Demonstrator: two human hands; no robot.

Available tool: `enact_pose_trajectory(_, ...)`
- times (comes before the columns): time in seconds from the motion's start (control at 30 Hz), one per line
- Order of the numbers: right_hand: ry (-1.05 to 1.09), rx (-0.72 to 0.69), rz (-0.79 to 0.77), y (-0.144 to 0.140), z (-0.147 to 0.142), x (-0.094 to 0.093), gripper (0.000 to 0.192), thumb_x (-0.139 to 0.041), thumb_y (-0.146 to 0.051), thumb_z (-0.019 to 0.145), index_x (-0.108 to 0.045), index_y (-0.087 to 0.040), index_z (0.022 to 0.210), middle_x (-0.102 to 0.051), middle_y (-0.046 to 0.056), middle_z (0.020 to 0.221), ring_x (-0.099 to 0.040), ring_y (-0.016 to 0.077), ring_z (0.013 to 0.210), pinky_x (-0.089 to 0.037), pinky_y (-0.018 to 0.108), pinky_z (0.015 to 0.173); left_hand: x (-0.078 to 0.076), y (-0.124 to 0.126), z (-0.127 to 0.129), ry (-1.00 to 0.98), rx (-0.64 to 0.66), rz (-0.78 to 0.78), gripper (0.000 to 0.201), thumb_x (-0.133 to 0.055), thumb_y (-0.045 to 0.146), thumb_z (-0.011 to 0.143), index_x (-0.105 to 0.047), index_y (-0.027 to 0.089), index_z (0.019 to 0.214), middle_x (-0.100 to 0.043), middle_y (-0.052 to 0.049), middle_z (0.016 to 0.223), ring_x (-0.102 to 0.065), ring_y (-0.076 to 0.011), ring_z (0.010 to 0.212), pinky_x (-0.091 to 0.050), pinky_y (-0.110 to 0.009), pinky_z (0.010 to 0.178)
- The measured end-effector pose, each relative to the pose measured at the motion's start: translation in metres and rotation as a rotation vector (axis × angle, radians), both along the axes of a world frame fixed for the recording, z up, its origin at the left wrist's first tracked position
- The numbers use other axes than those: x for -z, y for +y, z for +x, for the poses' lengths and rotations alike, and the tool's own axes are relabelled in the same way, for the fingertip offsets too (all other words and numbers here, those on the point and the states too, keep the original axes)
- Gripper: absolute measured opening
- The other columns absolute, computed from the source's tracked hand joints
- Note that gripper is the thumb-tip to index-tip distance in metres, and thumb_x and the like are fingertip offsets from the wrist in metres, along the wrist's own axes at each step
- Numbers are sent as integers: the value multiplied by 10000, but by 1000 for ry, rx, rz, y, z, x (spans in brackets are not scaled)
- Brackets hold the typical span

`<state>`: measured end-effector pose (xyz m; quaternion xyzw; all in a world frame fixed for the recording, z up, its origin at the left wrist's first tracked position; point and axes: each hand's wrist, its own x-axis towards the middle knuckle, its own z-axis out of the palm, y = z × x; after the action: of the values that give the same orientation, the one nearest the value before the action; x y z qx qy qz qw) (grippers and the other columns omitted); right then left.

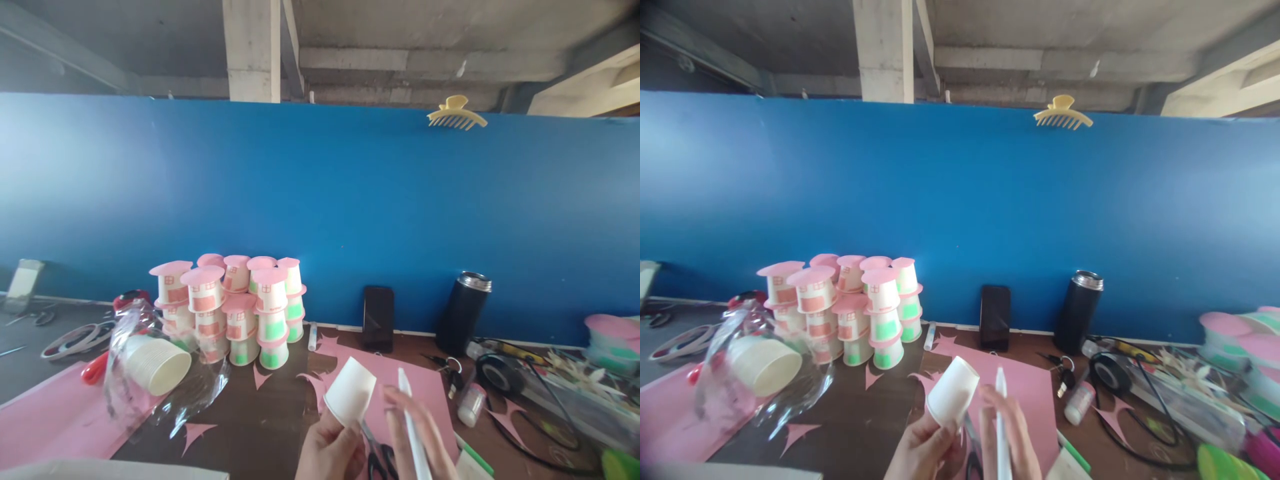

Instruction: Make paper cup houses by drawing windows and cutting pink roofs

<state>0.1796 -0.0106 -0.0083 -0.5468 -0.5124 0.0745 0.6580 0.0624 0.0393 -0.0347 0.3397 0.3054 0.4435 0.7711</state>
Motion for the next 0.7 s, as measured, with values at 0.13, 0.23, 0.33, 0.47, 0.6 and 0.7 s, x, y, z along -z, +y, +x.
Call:
enact_pose_trajectory(0.13,25,-91,-137,7,25,-5,360,-576,-344,887,-531,-265,1236,-643,81,1229,-616,244,1138,-578,325,856,-3,-12,8,127,-65,179,325,-814,429,596,-697,126,597,-614,-58,739,-444,-79,506,-347,-207,472)
enact_pose_trajectory(0.23,-1,-79,-234,10,38,-1,376,-628,-327,850,-583,-264,1218,-645,78,1232,-615,254,1142,-585,292,824,-6,-17,14,57,-71,206,279,-855,357,547,-733,132,658,-639,-92,935,-528,-125,616,-394,-216,531)
enact_pose_trajectory(0.33,5,-82,-268,12,40,4,374,-586,-384,867,-596,-241,1212,-600,78,1282,-573,248,1196,-526,287,931,-7,-16,10,-122,132,16,375,-850,403,557,-731,119,771,-622,-59,677,-523,-113,522,-375,-214,497)
enact_pose_trajectory(0.47,14,-62,-299,12,32,2,379,-542,-450,881,-588,-261,1206,-603,60,1289,-587,244,1174,-549,269,875,-14,-10,-2,-233,230,-139,338,-806,391,635,-682,88,720,-570,-29,515,-498,-91,430,-378,-203,461)
enact_pose_trajectory(0.6,3,-35,-171,7,23,-1,401,-488,-418,921,-503,-256,1287,-627,75,1234,-627,234,1098,-561,300,849,-22,-6,-7,-322,59,-332,195,-782,219,678,-654,89,747,-604,-27,550,-551,-99,490,-456,-199,524)
enact_pose_trajectory(0.7,-44,4,-53,2,17,0,405,-447,-419,940,-495,-256,1307,-649,76,1126,-671,219,939,-569,325,815,-25,-1,-6,-329,-100,-407,92,-695,143,760,-628,90,726,-613,-35,569,-574,-101,513,-489,-201,546)
